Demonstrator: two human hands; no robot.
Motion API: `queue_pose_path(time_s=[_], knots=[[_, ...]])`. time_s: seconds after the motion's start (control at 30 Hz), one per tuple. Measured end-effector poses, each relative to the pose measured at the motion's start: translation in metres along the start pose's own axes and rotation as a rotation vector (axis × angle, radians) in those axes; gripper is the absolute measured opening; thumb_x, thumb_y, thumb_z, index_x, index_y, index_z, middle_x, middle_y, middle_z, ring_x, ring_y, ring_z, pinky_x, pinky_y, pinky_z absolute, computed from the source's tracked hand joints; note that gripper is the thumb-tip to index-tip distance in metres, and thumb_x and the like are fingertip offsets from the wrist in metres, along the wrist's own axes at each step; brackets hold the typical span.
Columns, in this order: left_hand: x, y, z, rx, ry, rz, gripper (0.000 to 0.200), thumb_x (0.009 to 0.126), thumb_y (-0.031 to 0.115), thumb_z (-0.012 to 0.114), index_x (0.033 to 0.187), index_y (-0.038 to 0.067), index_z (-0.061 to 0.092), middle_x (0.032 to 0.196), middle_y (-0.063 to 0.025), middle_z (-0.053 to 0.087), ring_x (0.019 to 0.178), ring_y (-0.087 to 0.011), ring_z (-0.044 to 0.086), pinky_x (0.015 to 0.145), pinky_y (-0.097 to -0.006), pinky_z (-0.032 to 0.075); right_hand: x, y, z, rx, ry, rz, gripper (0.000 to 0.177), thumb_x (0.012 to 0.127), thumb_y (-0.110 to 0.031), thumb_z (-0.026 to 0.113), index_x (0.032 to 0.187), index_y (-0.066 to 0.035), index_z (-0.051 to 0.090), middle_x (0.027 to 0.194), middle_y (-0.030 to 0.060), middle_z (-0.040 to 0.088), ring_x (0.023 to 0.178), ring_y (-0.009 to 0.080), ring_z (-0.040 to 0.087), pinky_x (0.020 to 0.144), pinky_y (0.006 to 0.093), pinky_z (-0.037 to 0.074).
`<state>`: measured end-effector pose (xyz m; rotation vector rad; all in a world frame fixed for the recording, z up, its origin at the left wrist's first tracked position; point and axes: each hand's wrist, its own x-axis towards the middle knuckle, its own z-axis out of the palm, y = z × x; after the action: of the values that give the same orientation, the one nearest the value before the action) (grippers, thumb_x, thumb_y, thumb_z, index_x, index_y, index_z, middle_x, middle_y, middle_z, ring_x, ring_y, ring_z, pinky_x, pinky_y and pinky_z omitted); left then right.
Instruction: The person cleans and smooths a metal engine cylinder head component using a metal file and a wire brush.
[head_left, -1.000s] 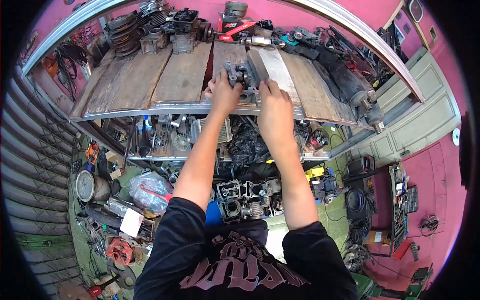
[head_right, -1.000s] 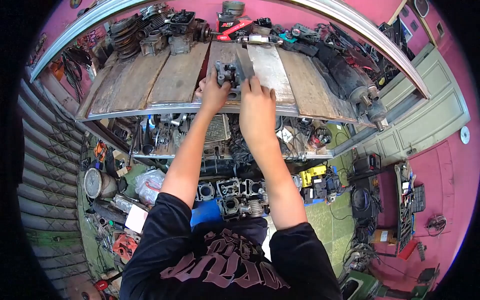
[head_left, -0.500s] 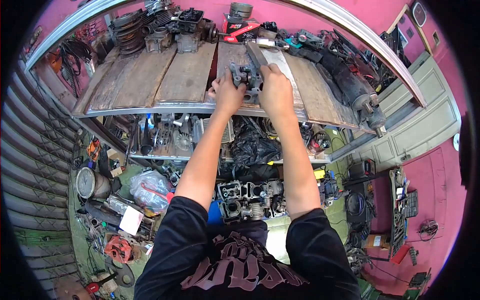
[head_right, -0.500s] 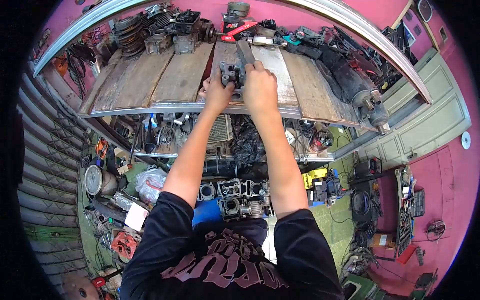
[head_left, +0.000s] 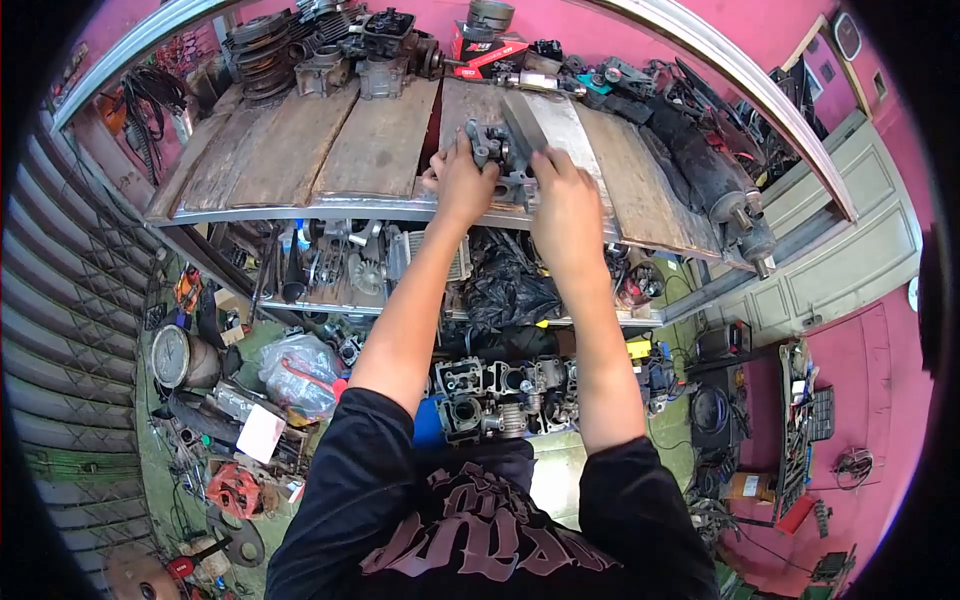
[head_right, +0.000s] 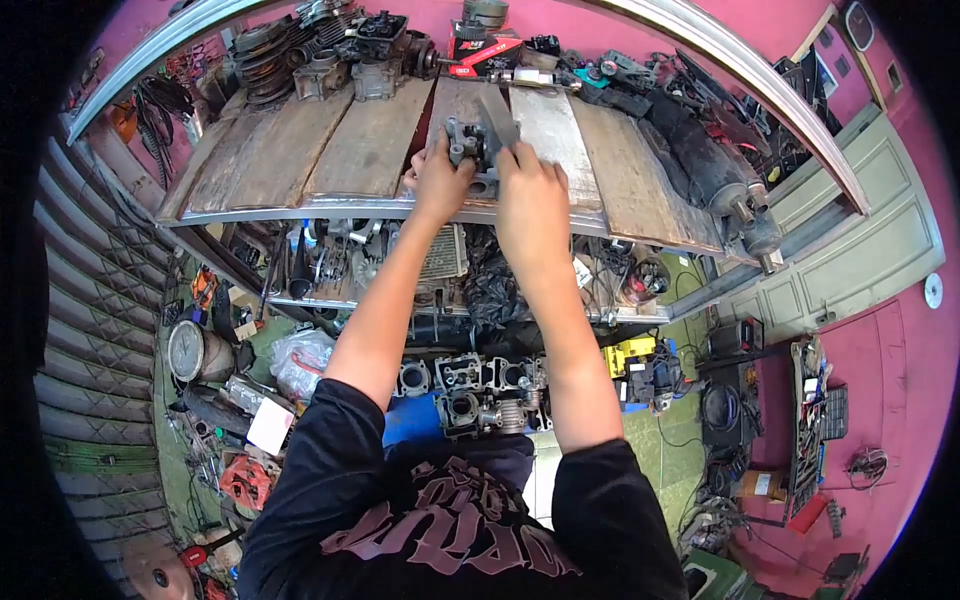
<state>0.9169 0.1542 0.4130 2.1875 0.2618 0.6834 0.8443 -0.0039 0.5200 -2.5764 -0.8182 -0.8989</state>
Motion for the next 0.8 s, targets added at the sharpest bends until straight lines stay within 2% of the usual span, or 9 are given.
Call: queue_pose_path(time_s=[0.03, 0.1, 0.2, 0.23, 0.43, 0.5, 0.57, 0.63, 0.8], knots=[[-0.001, 0.0, -0.002, 0.0, -0.001, 0.002, 0.092, 0.085, 0.032, 0.071, 0.161, -0.004, 0.033, 0.146, -0.024, 0.057, 0.14, -0.0427, 0.04, 0.114, -0.0644, 0.019, 0.015, 0.003, 0.009, -0.001, 0.001, 0.001, 0.036, 0.082, 0.005, 0.061, 0.117, 0.002, 0.069, 0.124, 0.0207, 0.067, 0.107, 0.0404, 0.07, 0.103, 0.0547, 0.05], [-0.002, 0.002, -0.004, -0.028, -0.016, -0.012, 0.091, 0.085, 0.033, 0.071, 0.16, -0.004, 0.034, 0.145, -0.0243, 0.057, 0.139, -0.0431, 0.04, 0.114, -0.0625, 0.021, 0.036, 0.008, 0.025, 0.011, -0.037, 0.015, 0.043, 0.076, 0.01, 0.063, 0.118, 0.002, 0.07, 0.123, 0.0211, 0.068, 0.102, 0.0432, 0.07, 0.092, 0.0497, 0.057], [-0.003, 0.002, -0.003, -0.007, 0.002, -0.01, 0.092, 0.085, 0.033, 0.072, 0.161, -0.003, 0.034, 0.145, -0.0244, 0.058, 0.138, -0.0431, 0.041, 0.114, -0.0613, 0.021, 0.04, 0.005, 0.03, 0.046, -0.048, 0.07, 0.028, 0.083, 0.002, 0.062, 0.111, -0.001, 0.069, 0.116, 0.0192, 0.069, 0.101, 0.0401, 0.071, 0.099, 0.0549, 0.051], [-0.002, 0.001, -0.004, -0.006, 0.004, -0.011, 0.092, 0.085, 0.033, 0.072, 0.161, -0.003, 0.034, 0.145, -0.0244, 0.058, 0.138, -0.0431, 0.041, 0.114, -0.0613, 0.021, 0.035, 0.003, 0.027, 0.047, -0.048, 0.068, 0.028, 0.083, 0.002, 0.062, 0.111, -0.001, 0.069, 0.116, 0.0192, 0.069, 0.101, 0.0401, 0.071, 0.099, 0.0549, 0.051], [-0.001, 0.002, -0.001, -0.02, -0.002, -0.03, 0.091, 0.085, 0.033, 0.072, 0.161, -0.002, 0.034, 0.147, -0.0233, 0.056, 0.138, -0.0431, 0.041, 0.115, -0.0598, 0.021, -0.039, -0.015, 0.006, 0.02, 0.121, -0.004, 0.043, 0.079, 0.01, 0.06, 0.121, 0.003, 0.07, 0.125, 0.0207, 0.068, 0.111, 0.0384, 0.068, 0.103, 0.0535, 0.049], [-0.002, -0.001, 0.0, -0.059, 0.004, -0.019, 0.092, 0.085, 0.033, 0.072, 0.161, -0.002, 0.034, 0.148, -0.0232, 0.056, 0.139, -0.0431, 0.041, 0.116, -0.0587, 0.021, -0.044, -0.014, -0.001, 0.178, 0.101, 0.117, 0.054, 0.073, 0.02, 0.058, 0.123, 0.004, 0.069, 0.125, 0.0233, 0.067, 0.117, 0.043, 0.066, 0.101, 0.0467, 0.054], [0.0, -0.004, 0.002, -0.06, 0.007, -0.02, 0.092, 0.085, 0.033, 0.072, 0.161, -0.002, 0.034, 0.148, -0.0233, 0.056, 0.138, -0.043, 0.041, 0.116, -0.0591, 0.02, -0.033, -0.01, 0.002, 0.223, 0.11, 0.13, 0.054, 0.073, 0.021, 0.055, 0.123, 0.005, 0.069, 0.125, 0.0235, 0.067, 0.118, 0.0438, 0.066, 0.102, 0.0461, 0.054], [-0.001, -0.002, 0.001, -0.063, 0.009, -0.012, 0.092, 0.085, 0.033, 0.072, 0.161, -0.002, 0.034, 0.148, -0.0234, 0.056, 0.138, -0.0429, 0.041, 0.116, -0.0595, 0.02, -0.015, -0.005, 0.01, 0.187, 0.08, 0.096, 0.048, 0.078, 0.013, 0.06, 0.124, 0.004, 0.069, 0.129, 0.022, 0.067, 0.113, 0.0411, 0.068, 0.099, 0.0489, 0.053], [-0.001, -0.002, 0.0, -0.065, 0.008, -0.006, 0.092, 0.085, 0.033, 0.073, 0.161, -0.001, 0.035, 0.148, -0.0219, 0.057, 0.139, -0.0419, 0.04, 0.115, -0.0622, 0.018, 0.038, -0.004, 0.032, 0.086, 0.009, 0.131, 0.047, 0.074, 0.015, 0.061, 0.118, 0.002, 0.07, 0.121, 0.0217, 0.069, 0.107, 0.0441, 0.069, 0.093, 0.0501, 0.057]])
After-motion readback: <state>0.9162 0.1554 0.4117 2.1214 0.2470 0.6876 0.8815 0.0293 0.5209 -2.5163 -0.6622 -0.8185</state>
